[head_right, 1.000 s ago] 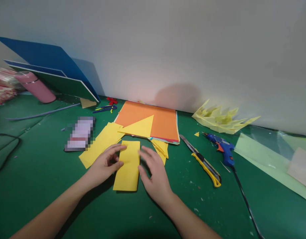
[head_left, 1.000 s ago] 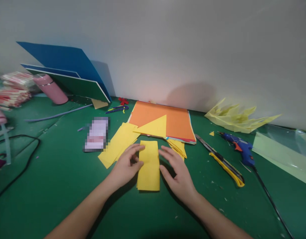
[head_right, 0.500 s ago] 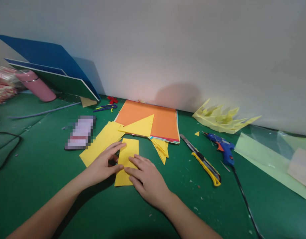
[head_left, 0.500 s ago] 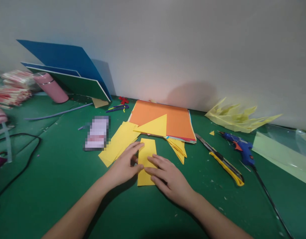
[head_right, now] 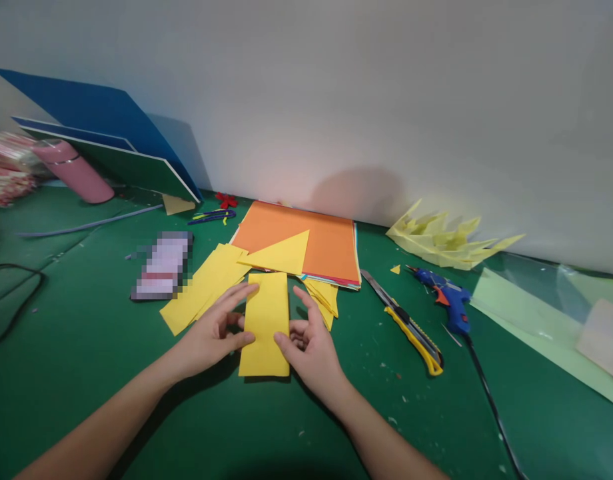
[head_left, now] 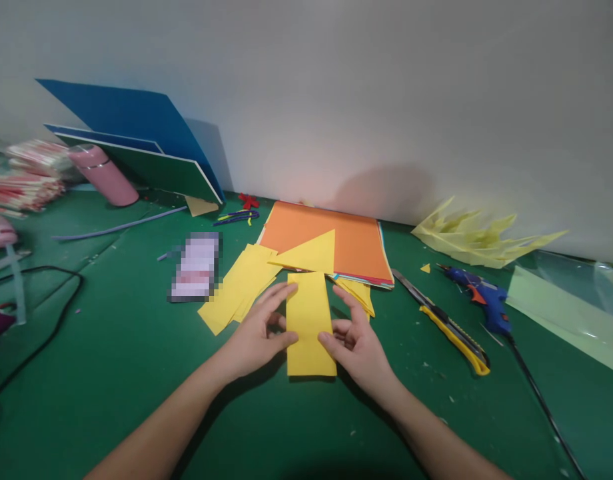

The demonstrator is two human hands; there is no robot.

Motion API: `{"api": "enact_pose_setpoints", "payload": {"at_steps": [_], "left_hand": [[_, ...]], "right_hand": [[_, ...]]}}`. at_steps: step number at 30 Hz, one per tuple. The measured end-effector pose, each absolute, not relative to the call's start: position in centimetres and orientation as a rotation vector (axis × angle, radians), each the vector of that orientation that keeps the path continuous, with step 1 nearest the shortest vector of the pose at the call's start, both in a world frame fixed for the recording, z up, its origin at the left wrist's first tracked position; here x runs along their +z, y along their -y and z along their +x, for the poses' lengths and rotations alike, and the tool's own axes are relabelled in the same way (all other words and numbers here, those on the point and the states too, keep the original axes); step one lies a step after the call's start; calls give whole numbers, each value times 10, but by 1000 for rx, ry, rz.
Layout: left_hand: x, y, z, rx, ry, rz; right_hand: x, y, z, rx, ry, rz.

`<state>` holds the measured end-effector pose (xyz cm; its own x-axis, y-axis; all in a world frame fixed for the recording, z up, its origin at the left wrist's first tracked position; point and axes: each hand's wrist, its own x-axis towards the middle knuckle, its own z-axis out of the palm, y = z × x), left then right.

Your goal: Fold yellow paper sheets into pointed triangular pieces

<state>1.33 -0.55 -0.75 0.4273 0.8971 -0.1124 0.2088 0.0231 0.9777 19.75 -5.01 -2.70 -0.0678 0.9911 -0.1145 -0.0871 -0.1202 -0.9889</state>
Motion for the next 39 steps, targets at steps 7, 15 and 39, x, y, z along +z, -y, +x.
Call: {"api": "enact_pose_setpoints", "payload": {"at_steps": [7,15,39], "left_hand": [[-10,4,13,687,-1050,1486],[-7,4,10,633,-1141,1670],[-5,9,9,494,-1224,1867]], "right_hand": [[-34,50,196,1240,1246,-1264],[-38,51,198,795,1603,-1354],[-26,53,197,454,2289,-1310]]}}
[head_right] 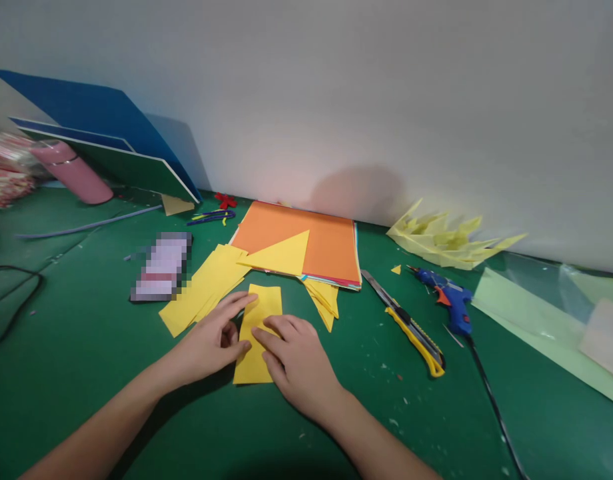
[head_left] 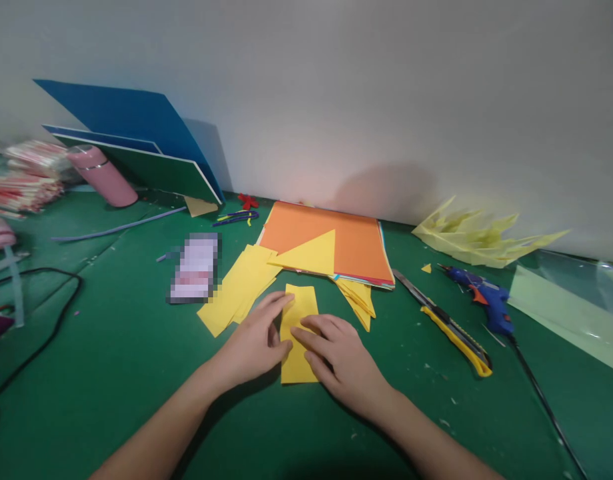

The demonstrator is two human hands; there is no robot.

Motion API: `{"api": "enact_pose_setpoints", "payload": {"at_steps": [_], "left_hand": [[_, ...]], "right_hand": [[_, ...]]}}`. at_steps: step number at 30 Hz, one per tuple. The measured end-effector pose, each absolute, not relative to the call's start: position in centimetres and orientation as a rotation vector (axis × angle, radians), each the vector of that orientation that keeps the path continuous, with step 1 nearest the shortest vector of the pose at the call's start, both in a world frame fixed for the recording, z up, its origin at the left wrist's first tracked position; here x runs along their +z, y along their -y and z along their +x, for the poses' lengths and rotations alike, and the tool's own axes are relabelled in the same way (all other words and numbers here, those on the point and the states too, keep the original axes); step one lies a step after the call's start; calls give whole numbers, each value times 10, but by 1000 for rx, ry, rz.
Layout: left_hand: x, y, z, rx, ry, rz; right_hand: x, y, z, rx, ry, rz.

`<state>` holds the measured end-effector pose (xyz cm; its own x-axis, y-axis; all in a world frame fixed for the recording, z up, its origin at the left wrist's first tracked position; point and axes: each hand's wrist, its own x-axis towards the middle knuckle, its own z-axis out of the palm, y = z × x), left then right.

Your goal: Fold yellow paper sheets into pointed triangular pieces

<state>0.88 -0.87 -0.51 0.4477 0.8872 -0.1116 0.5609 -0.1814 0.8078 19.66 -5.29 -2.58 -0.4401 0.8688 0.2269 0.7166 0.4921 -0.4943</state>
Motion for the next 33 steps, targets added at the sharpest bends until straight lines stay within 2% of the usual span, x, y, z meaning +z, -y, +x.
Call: {"api": "enact_pose_setpoints", "payload": {"at_steps": [6,21,33], "left_hand": [[-4,8,8,404,-1329,1929],[-8,4,6,700,-1269,1753],[-4,3,6,635,-1394,1743]], "right_hand": [[-26,53,196,411,2353,-1352],[-23,54,195,393,2376,-1354],[-27,54,196,368,2402,-1341]]}}
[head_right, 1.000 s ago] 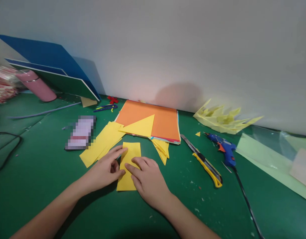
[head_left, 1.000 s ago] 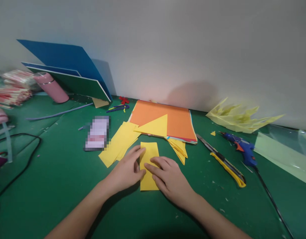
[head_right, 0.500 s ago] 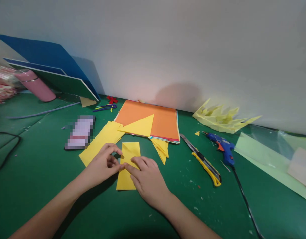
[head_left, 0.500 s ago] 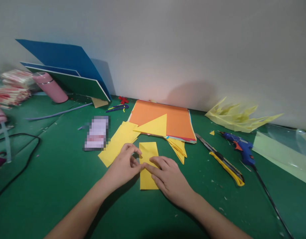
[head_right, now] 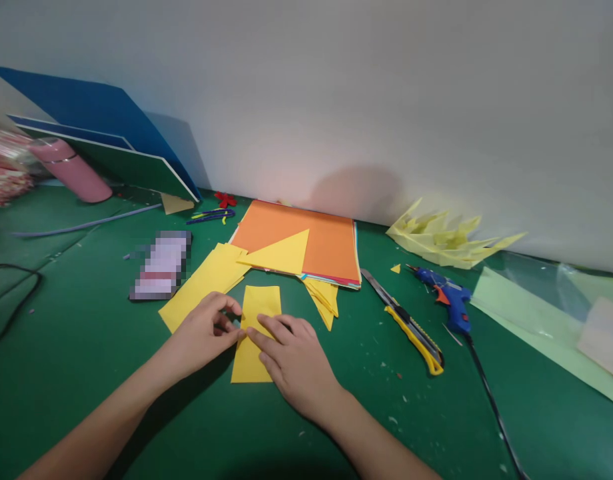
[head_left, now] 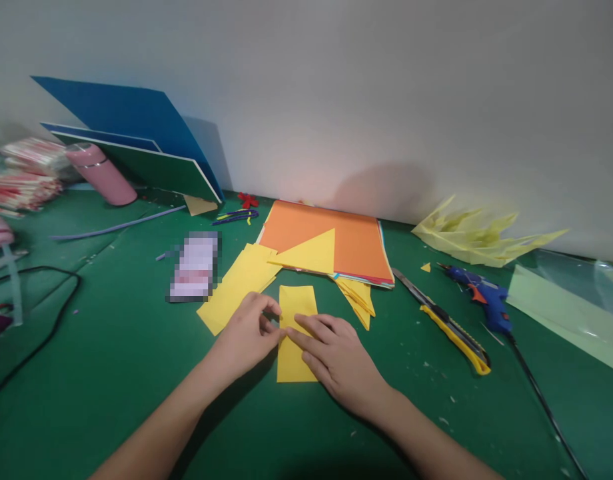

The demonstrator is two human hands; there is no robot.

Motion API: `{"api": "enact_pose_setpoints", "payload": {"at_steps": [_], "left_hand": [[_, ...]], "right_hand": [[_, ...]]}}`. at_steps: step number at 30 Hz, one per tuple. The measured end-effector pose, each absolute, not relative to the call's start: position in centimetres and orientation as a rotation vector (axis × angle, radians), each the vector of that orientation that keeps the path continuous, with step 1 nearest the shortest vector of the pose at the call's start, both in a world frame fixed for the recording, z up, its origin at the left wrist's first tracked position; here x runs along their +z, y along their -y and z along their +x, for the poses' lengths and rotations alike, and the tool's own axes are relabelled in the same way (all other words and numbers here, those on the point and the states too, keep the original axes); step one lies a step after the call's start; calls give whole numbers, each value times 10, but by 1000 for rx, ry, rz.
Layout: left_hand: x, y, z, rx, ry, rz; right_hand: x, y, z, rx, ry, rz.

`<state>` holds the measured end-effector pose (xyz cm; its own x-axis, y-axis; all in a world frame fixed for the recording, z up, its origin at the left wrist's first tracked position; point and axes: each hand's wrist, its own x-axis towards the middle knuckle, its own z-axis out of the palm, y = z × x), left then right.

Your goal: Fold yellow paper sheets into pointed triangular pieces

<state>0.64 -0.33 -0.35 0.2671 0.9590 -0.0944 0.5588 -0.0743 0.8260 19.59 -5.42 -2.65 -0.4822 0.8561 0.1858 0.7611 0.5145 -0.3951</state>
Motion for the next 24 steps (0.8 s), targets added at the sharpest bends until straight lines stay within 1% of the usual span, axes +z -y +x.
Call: {"api": "enact_pose_setpoints", "payload": {"at_steps": [4,16,21,24], "left_hand": [[-1,2,6,572,-1446,1633],[-5,1,5,641,-1431,1553],[-3,0,5,651,-1420,1592],[-2,1,4,629,-1431,1746]], "right_hand": [[-26,54,196,352,2402,-1342],[-25,54,196,354,2433,-1321],[-24,54,196,355,2440,-1311],[-24,54,196,351,2438,-1310]]}}
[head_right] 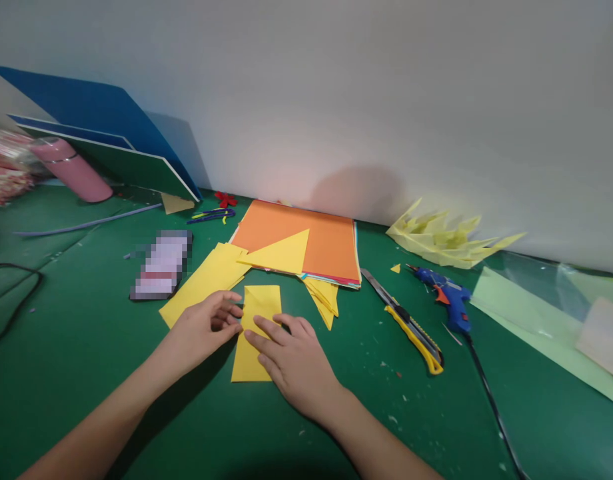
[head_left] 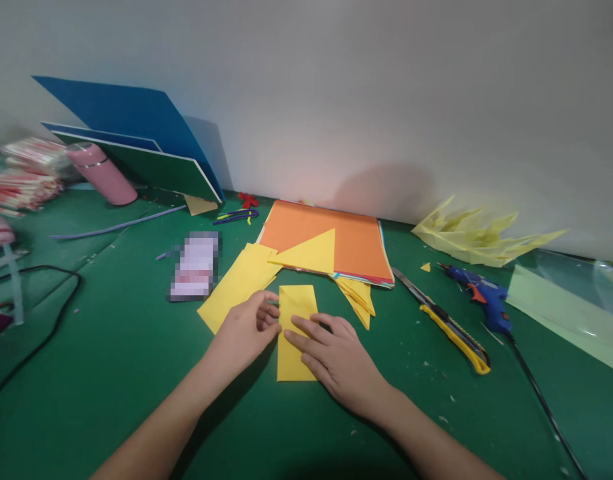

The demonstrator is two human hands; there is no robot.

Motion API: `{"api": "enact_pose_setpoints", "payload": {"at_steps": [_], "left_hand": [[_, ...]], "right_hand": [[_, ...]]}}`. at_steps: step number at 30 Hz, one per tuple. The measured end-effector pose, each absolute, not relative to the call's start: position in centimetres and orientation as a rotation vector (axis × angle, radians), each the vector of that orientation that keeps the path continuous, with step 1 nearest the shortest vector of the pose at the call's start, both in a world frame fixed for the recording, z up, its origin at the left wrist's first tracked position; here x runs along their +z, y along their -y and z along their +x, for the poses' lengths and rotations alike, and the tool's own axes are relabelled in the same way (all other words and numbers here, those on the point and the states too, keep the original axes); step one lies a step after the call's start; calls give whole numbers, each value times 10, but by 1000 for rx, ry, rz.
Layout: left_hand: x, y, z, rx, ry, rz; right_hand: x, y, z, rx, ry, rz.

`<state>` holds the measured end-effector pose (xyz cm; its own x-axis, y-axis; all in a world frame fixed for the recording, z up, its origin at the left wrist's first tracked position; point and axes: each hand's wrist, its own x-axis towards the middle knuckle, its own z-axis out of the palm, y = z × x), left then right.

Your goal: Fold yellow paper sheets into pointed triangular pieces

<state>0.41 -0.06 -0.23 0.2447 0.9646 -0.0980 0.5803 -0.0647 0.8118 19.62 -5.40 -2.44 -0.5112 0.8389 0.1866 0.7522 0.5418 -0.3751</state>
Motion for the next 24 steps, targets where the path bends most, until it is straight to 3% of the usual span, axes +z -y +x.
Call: {"api": "enact_pose_setpoints", "payload": {"at_steps": [5,24], "left_hand": [[-3,0,1,614,-1460,2080],[-8,-3,-3,499,-1330,2355]], "right_hand": [[-26,53,197,334,2452,-1279],[-26,53,197,333,2490,-1288]]}}
